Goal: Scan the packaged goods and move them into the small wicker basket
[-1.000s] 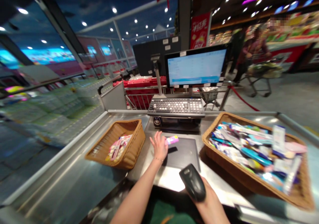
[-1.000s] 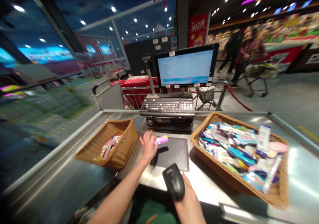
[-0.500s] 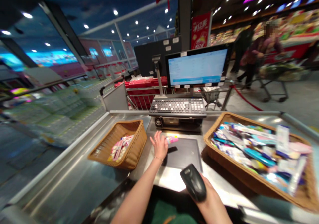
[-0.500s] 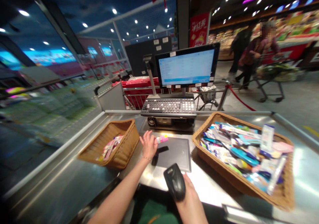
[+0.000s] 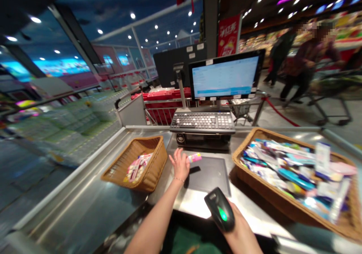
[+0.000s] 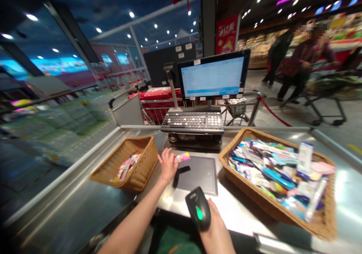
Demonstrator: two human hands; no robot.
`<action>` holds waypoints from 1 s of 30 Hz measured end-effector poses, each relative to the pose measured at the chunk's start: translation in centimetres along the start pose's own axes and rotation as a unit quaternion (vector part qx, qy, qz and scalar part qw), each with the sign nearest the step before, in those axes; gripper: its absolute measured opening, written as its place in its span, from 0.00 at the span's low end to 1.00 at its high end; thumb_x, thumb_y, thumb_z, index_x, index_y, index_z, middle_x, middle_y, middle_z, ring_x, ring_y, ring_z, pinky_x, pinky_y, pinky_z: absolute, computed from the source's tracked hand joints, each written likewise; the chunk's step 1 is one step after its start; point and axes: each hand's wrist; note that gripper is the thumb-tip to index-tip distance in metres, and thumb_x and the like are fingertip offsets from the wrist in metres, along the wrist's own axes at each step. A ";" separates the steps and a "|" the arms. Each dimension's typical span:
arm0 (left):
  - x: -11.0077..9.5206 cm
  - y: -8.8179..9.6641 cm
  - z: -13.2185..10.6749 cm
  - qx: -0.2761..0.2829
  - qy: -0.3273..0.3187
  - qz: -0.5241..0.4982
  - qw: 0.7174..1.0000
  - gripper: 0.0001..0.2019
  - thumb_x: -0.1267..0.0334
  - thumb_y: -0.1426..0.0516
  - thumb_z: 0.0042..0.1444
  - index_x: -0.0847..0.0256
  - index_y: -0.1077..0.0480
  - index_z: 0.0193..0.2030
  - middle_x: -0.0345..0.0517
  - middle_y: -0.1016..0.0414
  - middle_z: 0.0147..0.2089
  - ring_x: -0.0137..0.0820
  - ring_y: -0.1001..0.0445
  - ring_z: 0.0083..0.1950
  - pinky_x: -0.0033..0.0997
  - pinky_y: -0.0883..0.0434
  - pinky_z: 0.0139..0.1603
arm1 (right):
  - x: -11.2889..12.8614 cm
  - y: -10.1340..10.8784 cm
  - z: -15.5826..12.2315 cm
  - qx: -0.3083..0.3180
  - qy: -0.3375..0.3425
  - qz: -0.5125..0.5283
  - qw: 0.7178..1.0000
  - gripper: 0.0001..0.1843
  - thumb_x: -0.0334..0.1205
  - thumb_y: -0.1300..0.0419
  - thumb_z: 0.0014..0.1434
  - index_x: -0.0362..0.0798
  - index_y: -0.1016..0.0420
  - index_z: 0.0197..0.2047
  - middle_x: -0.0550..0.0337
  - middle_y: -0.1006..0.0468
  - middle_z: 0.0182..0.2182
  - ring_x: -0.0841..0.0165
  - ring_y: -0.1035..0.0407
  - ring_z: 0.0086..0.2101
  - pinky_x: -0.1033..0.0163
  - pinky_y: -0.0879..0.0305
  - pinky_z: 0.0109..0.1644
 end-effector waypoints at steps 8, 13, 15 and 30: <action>0.0 0.1 0.0 -0.001 -0.001 -0.002 1.000 0.07 0.69 0.49 0.57 0.59 0.30 0.37 0.56 0.35 0.62 0.47 0.45 0.68 0.73 0.51 0.63 | 0.3 -0.2 0.0 0.006 0.015 -0.012 1.000 0.24 0.49 0.37 0.46 0.48 0.21 0.45 0.52 0.20 0.47 0.52 0.28 0.51 0.50 0.39 0.62; -0.1 0.6 0.2 0.001 0.006 0.000 1.000 0.08 0.70 0.48 0.56 0.59 0.29 0.37 0.56 0.35 0.62 0.47 0.45 0.68 0.72 0.50 0.64 | 0.6 0.6 0.1 0.031 0.017 -0.008 0.999 0.23 0.49 0.36 0.46 0.49 0.21 0.45 0.52 0.19 0.46 0.52 0.27 0.50 0.51 0.33 0.57; -0.1 0.7 0.2 0.003 0.010 0.000 1.000 0.07 0.70 0.48 0.55 0.59 0.29 0.38 0.56 0.35 0.62 0.47 0.45 0.68 0.72 0.51 0.64 | 0.7 1.0 0.1 0.043 0.018 -0.001 0.999 0.23 0.48 0.36 0.45 0.49 0.20 0.46 0.53 0.19 0.46 0.53 0.27 0.50 0.52 0.32 0.56; 0.6 2.1 1.1 -0.016 0.014 -0.005 1.000 0.07 0.70 0.48 0.53 0.57 0.31 0.38 0.54 0.36 0.63 0.46 0.46 0.69 0.72 0.53 0.65 | 1.7 0.5 -0.7 0.016 -0.019 0.031 0.999 0.26 0.56 0.39 0.47 0.50 0.21 0.45 0.50 0.21 0.48 0.53 0.27 0.50 0.56 0.31 0.54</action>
Point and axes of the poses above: each hand's wrist, its own z-axis towards the middle knuckle, its own y-axis out of the back of the hand, x = y × z
